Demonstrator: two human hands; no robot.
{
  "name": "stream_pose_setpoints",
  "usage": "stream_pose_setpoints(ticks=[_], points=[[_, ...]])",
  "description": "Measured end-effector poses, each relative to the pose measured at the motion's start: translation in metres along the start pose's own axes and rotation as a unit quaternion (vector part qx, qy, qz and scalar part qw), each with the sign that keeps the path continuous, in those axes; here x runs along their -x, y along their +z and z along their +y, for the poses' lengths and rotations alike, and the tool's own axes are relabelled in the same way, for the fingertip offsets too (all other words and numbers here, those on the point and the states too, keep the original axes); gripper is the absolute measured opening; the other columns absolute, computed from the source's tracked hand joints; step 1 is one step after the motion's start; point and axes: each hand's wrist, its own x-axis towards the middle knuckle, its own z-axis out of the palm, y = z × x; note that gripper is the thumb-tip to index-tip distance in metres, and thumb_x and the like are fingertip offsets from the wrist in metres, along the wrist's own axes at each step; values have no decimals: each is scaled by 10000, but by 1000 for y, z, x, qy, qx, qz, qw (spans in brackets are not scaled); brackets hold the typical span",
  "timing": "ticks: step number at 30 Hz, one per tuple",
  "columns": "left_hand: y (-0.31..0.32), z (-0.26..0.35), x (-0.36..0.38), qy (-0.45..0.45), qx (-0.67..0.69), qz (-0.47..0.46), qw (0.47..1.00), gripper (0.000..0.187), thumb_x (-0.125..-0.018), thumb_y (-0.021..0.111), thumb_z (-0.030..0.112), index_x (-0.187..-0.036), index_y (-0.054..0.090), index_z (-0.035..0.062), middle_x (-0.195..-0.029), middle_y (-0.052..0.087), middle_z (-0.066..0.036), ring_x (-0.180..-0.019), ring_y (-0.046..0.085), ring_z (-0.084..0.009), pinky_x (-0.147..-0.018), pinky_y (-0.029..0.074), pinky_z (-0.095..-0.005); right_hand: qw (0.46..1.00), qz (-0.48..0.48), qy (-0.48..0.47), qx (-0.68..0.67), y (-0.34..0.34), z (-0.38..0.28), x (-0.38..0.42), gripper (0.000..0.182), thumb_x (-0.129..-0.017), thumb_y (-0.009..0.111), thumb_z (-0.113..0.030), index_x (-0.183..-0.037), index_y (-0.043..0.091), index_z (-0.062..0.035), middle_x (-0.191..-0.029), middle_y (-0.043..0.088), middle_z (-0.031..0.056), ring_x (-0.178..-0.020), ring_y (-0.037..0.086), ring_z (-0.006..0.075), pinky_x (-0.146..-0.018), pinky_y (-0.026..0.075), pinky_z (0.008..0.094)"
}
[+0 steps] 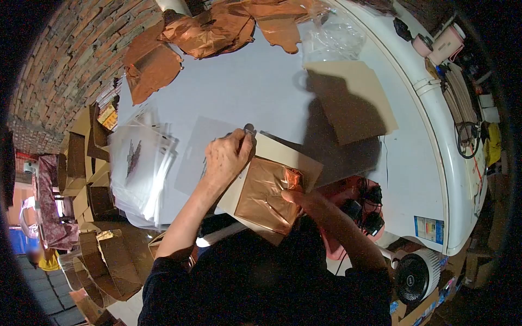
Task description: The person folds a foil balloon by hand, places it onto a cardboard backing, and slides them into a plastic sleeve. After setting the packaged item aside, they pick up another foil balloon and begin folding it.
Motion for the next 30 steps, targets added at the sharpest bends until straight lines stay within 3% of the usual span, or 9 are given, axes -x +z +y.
stream_pose_setpoints(ticks=[3,6,12,15,17,22,24,27,30], points=[[-2,2,0,-2,-6,-2,1000,241,-978,649,243,-914,715,19,-662,681,-186,-605,689,-363,-596,536,-447,998,30,19,59,9,-31,13,411,-935,717,-282,-1245,654,-19,-1168,669,46,-1083,594,131,-975,458,321],[-3,0,-1,-13,7,-19,1000,238,-979,646,251,-923,689,24,-680,689,-188,-609,689,-368,-593,538,-456,999,18,-35,-3,-1,-5,-3,392,-932,728,-255,-1236,660,-18,-1154,676,47,-1055,608,139,-959,473,319],[2,-4,-3,16,-16,-26,999,236,-979,636,267,-968,633,31,-722,708,-180,-619,692,-370,-596,545,-462,1000,8,-20,22,-16,-2,-10,388,-929,737,-265,-1220,661,-20,-1112,695,67,-994,641,148,-891,509,317],[2,-5,-2,11,-12,-29,999,228,-978,642,261,-959,638,34,-716,707,-176,-613,692,-364,-594,546,-458,989,-33,72,125,-28,-15,-9,551,-974,666,-415,-1332,614,0,-1275,659,156,-1169,598,223,-1072,420,359],[0,-3,-2,0,-10,-42,999,215,-971,646,256,-943,639,43,-731,714,-153,-639,703,-352,-625,558,-461,988,-25,92,120,-12,-48,10,569,-973,663,-436,-1331,613,3,-1258,667,160,-1161,600,221,-1066,424,359],[2,-1,-1,31,-29,-24,999,200,-972,654,237,-932,633,43,-725,710,-146,-638,705,-343,-611,562,-448,994,-26,58,87,-20,-42,-3,450,-939,720,-323,-1262,628,-23,-1007,720,110,-827,701,177,-688,583,317],[3,-2,0,48,-31,-21,998,196,-983,652,237,-973,646,41,-718,712,-161,-625,706,-349,-591,559,-447,995,-49,-48,74,-23,-25,-19,459,-945,714,-323,-1278,624,-20,-1033,719,112,-868,704,178,-718,584,310],[4,-2,0,50,-32,-19,998,174,-980,657,223,-981,646,50,-718,712,-156,-629,708,-346,-598,563,-451,986,-79,79,120,-25,-42,-10,594,-972,651,-475,-1330,617,-1,-1271,663,148,-1173,597,216,-1080,416,361],[0,2,1,65,-38,-21,997,147,-971,661,202,-994,648,57,-720,710,-155,-635,710,-343,-606,566,-454,993,-44,20,105,-24,-22,-21,454,-952,715,-309,-1280,629,-7,-1190,685,77,-1098,627,154,-957,494,331]])
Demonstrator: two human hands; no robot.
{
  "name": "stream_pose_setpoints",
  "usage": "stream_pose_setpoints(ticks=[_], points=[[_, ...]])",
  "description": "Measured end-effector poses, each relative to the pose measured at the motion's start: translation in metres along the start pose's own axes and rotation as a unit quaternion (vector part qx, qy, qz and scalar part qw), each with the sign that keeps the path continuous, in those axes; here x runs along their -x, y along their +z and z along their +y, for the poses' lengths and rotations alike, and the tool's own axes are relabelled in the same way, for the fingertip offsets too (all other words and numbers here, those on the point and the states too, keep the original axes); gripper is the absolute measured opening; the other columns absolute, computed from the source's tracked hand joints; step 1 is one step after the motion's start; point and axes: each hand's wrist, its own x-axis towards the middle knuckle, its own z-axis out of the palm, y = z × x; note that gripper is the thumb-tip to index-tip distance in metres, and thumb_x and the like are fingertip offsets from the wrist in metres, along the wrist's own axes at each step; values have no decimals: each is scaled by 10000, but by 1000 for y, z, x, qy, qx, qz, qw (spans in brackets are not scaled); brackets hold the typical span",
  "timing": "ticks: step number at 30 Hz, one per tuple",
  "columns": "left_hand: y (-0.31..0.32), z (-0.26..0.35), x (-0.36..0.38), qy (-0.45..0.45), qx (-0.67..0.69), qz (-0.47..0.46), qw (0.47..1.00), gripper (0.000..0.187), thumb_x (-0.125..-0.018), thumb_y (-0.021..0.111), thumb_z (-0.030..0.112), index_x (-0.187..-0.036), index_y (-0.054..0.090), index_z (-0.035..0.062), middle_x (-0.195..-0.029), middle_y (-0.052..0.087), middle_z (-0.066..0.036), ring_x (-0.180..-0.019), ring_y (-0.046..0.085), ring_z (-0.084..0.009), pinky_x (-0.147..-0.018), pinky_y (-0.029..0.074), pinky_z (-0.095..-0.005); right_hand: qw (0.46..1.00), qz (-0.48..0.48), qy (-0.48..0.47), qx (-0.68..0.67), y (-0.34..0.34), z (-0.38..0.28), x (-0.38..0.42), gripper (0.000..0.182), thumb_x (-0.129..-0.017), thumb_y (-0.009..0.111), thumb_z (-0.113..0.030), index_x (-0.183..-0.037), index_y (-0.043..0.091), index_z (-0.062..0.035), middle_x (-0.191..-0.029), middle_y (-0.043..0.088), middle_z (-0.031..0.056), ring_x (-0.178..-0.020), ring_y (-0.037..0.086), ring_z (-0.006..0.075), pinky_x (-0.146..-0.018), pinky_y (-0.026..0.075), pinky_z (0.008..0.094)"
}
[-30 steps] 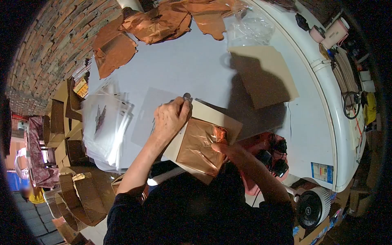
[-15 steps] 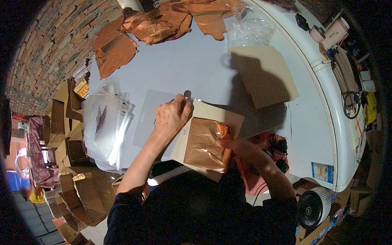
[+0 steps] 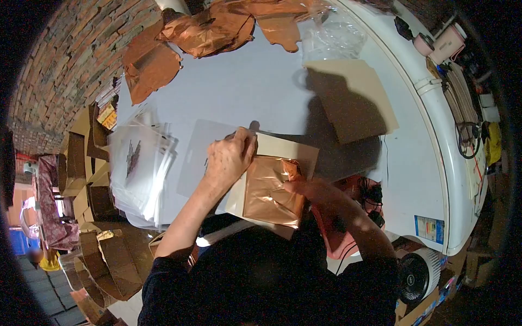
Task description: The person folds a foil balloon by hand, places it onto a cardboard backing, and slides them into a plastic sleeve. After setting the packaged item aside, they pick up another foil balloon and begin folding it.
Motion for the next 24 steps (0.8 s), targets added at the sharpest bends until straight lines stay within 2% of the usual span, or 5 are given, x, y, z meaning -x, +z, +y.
stream_pose_setpoints(ticks=[6,9,12,20,24], points=[[-10,2,4,7,-10,-39,999,174,-960,651,196,-878,614,47,-688,688,-132,-631,703,-319,-592,564,-437,998,21,-43,46,25,5,5,534,-964,680,-395,-1318,611,-1,-1230,667,120,-1148,597,209,-1008,466,388],[-10,0,7,0,-30,-75,997,138,-942,675,190,-1012,659,72,-677,689,-162,-627,706,-354,-606,571,-451,999,9,-45,-19,39,22,0,488,-982,665,-352,-1330,598,-17,-1222,662,110,-1136,596,201,-997,470,372],[-11,-2,8,11,-23,-74,997,141,-948,665,193,-1011,659,68,-659,679,-165,-625,705,-361,-611,574,-451,995,2,-96,-37,48,27,-1,353,-1014,640,-266,-1284,635,-37,-1166,667,7,-1073,591,113,-986,444,297],[-8,-16,18,70,-21,-55,996,154,-969,625,160,-1000,633,10,-697,684,-203,-665,706,-398,-640,578,-480,987,54,-153,-11,72,29,8,347,-1047,574,-220,-1311,571,3,-1182,651,90,-1090,597,191,-969,477,373],[-42,6,4,6,-14,-180,984,166,-933,606,125,-1015,604,-19,-760,709,-200,-756,728,-376,-679,565,-465,976,70,-204,-12,80,19,11,326,-1048,570,-182,-1307,560,16,-1155,643,87,-1063,594,185,-946,475,367]])
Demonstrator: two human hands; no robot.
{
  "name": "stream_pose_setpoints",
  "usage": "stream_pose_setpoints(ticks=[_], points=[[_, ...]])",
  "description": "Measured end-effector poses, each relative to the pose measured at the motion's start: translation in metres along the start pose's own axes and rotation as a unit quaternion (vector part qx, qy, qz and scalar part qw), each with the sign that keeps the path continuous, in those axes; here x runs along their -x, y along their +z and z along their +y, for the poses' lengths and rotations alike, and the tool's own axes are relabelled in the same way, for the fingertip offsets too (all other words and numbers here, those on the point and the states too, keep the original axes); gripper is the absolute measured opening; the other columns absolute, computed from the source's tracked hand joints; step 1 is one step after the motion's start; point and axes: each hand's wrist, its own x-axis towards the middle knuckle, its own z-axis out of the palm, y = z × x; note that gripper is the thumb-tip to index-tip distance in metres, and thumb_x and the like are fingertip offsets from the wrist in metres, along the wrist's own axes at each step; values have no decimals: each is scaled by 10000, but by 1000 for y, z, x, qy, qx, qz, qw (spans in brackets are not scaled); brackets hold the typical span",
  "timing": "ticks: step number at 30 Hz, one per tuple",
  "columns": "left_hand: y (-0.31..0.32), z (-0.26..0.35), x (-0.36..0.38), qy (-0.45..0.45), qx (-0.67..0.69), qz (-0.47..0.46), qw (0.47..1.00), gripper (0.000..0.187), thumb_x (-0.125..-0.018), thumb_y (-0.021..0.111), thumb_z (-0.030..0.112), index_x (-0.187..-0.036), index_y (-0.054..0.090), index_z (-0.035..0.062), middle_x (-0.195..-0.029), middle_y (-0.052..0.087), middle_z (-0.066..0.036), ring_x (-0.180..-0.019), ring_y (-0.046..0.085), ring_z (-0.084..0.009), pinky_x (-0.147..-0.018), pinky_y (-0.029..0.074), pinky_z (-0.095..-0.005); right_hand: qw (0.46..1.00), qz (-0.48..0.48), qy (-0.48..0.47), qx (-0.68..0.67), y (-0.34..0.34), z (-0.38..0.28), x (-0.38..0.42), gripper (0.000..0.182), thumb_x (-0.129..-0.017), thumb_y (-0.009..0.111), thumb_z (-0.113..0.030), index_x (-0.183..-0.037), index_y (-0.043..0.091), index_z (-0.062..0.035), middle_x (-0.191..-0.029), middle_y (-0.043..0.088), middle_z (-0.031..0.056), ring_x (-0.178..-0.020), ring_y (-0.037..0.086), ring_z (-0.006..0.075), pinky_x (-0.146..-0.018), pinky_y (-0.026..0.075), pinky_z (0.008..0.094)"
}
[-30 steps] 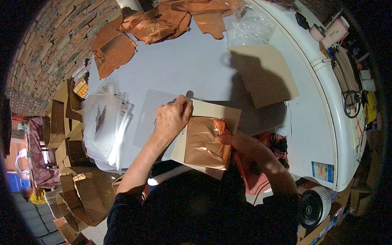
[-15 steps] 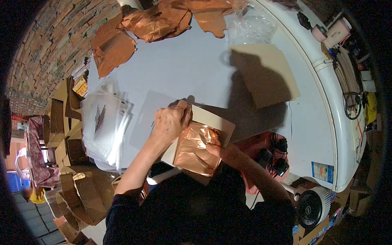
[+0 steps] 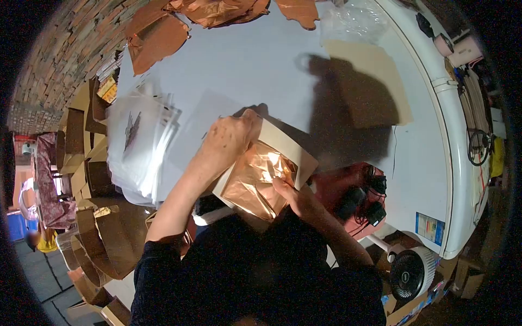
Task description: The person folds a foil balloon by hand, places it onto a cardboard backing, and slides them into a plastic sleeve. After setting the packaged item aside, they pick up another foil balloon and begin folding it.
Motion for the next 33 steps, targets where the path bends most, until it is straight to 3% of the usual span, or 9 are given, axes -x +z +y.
stream_pose_setpoints(ticks=[3,6,12,15,18,21,24,28,33], points=[[20,-6,-2,5,-13,36,999,190,-960,625,161,-1015,605,-19,-709,683,-230,-697,712,-418,-657,577,-487,1000,-20,20,8,5,20,-6,308,-1050,558,-154,-1305,557,18,-1134,628,77,-1049,577,174,-955,463,349],[24,-17,-1,47,-30,63,996,190,-963,618,162,-1026,603,-17,-721,691,-226,-704,716,-408,-670,580,-487,997,8,-62,-45,18,12,-8,283,-1053,543,-136,-1292,563,13,-1105,597,61,-1016,553,169,-951,460,341],[14,-21,2,25,-24,39,999,202,-975,600,187,-1029,613,-7,-742,706,-214,-710,727,-380,-664,589,-471,999,3,-47,-18,21,38,-4,340,-1068,530,-148,-1365,555,14,-1276,605,91,-1148,571,200,-1027,445,343],[23,-22,8,-6,-81,48,996,287,-875,693,217,-1062,631,9,-830,711,-130,-699,722,-282,-596,561,-357,994,18,-24,-107,36,38,0,364,-1082,527,-184,-1381,565,21,-1351,606,116,-1239,568,223,-1075,431,351],[18,-18,18,-48,-172,18,984,303,-875,699,252,-1052,634,14,-838,701,-92,-784,732,-236,-594,566,-336,997,3,-62,-51,32,58,3,374,-1068,558,-141,-1414,547,2,-1331,600,76,-1239,550,163,-1070,431,318],[1,-11,26,-32,-186,-36,981,310,-868,698,275,-1050,637,31,-879,671,-63,-820,699,-197,-621,535,-340,996,18,-9,-89,35,64,2,353,-1072,546,-138,-1388,572,18,-1349,601,101,-1260,554,198,-1080,428,336],[7,-8,38,-4,-270,-28,963,322,-860,694,313,-1039,650,49,-923,652,-71,-780,663,-191,-653,495,-367,992,2,-110,64,34,63,6,340,-1066,527,-88,-1378,585,34,-1399,592,158,-1304,555,248,-1110,419,346],[22,-21,66,90,-409,98,903,298,-849,694,359,-954,637,86,-896,621,-53,-759,622,-186,-667,441,-364,996,40,-75,27,42,55,10,352,-1036,517,15,-1378,570,80,-1421,568,247,-1331,553,323,-1127,434,392],[-4,-3,63,-25,-255,-17,966,379,-985,605,470,-846,660,121,-684,644,-3,-577,654,-163,-525,451,-334,992,65,-102,25,46,56,9,371,-1019,537,22,-1380,542,108,-1399,564,266,-1299,563,348,-1108,450,418]])
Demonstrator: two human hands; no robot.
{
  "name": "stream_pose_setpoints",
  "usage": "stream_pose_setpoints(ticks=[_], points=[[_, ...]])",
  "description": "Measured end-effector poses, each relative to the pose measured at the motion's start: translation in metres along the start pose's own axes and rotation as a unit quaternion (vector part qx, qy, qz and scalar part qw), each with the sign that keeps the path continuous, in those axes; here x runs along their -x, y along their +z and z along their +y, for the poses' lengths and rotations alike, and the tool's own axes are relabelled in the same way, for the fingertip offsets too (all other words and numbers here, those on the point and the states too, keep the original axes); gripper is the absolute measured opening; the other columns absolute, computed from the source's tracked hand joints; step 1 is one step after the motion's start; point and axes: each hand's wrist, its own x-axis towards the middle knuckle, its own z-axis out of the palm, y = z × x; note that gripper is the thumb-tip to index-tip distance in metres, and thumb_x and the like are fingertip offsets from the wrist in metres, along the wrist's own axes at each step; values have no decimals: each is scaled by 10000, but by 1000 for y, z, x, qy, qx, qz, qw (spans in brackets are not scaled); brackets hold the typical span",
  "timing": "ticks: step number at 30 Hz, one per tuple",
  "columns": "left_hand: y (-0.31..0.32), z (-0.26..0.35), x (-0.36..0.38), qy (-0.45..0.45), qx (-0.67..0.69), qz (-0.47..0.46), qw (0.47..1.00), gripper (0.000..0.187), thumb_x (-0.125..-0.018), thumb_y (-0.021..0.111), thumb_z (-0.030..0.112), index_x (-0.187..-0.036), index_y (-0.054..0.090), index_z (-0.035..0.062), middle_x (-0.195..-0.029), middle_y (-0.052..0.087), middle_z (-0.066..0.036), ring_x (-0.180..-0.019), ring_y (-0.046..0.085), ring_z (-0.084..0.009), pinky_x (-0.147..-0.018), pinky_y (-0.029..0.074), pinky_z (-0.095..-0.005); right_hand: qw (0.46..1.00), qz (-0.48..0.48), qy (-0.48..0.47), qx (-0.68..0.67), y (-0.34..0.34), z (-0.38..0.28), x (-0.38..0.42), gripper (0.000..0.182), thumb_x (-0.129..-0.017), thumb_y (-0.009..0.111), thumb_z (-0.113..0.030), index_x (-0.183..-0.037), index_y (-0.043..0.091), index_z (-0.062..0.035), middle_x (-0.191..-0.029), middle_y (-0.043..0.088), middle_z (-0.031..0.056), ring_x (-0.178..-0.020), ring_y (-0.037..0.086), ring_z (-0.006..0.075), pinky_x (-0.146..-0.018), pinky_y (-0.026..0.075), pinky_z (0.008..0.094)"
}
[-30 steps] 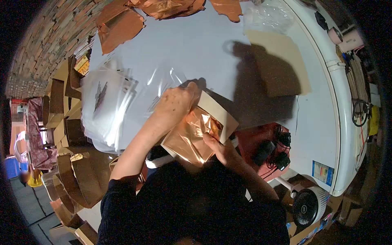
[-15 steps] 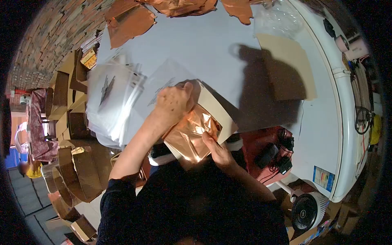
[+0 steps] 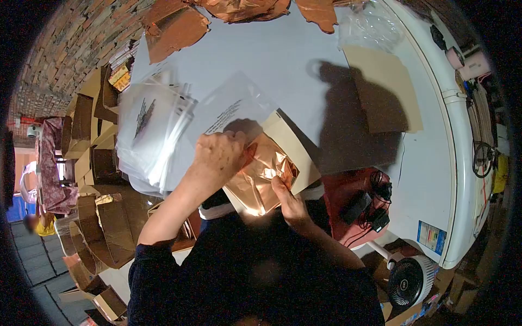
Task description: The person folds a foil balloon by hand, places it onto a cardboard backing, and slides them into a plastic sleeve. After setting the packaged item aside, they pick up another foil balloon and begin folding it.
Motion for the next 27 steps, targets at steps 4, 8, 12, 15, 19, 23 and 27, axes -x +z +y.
stream_pose_setpoints(ticks=[4,8,12,15,19,23,27], points=[[5,-2,22,55,-52,51,996,300,-854,694,389,-920,663,97,-756,583,-32,-713,604,-187,-632,434,-361,997,-13,-30,-72,2,21,2,491,-1084,538,-225,-1495,438,24,-1471,506,133,-1353,470,233,-1154,343,366],[11,-1,23,88,-32,68,993,308,-904,689,409,-936,674,103,-664,585,-7,-592,613,-182,-550,417,-348,995,6,-59,76,2,0,3,388,-993,578,-2,-1361,537,113,-1312,618,206,-1211,606,305,-1040,490,385],[0,-12,12,60,44,135,988,311,-922,690,390,-1046,698,106,-672,635,-50,-617,663,-213,-588,462,-355,980,19,-94,172,-1,-7,3,349,-924,628,112,-1270,611,156,-1210,690,249,-1149,682,354,-955,578,389],[-17,-11,2,34,120,-55,991,299,-914,693,352,-1097,704,116,-739,690,-108,-687,710,-252,-610,502,-371,997,2,-35,71,-3,-11,4,361,-950,623,48,-1303,599,122,-1275,656,236,-1219,636,344,-1020,528,400],[-19,4,6,24,66,-36,997,293,-908,682,317,-1126,706,122,-818,729,-109,-747,736,-276,-580,522,-388,997,-49,-45,-33,-5,17,9,469,-1085,554,-243,-1462,483,27,-1422,558,128,-1312,518,216,-1130,397,352],[-11,-7,-4,16,83,11,996,275,-921,669,307,-1107,681,106,-830,717,-88,-735,734,-201,-600,556,-372,972,-41,124,-194,-7,10,0,473,-1093,542,-258,-1462,483,32,-1426,558,117,-1299,531,207,-1127,413,350],[-2,7,-1,47,78,61,994,259,-903,685,252,-1104,662,90,-840,710,-82,-700,718,-200,-610,569,-389,967,-38,123,-221,-5,11,-3,486,-1108,501,-287,-1476,465,27,-1443,545,122,-1318,514,197,-1124,412,333]])
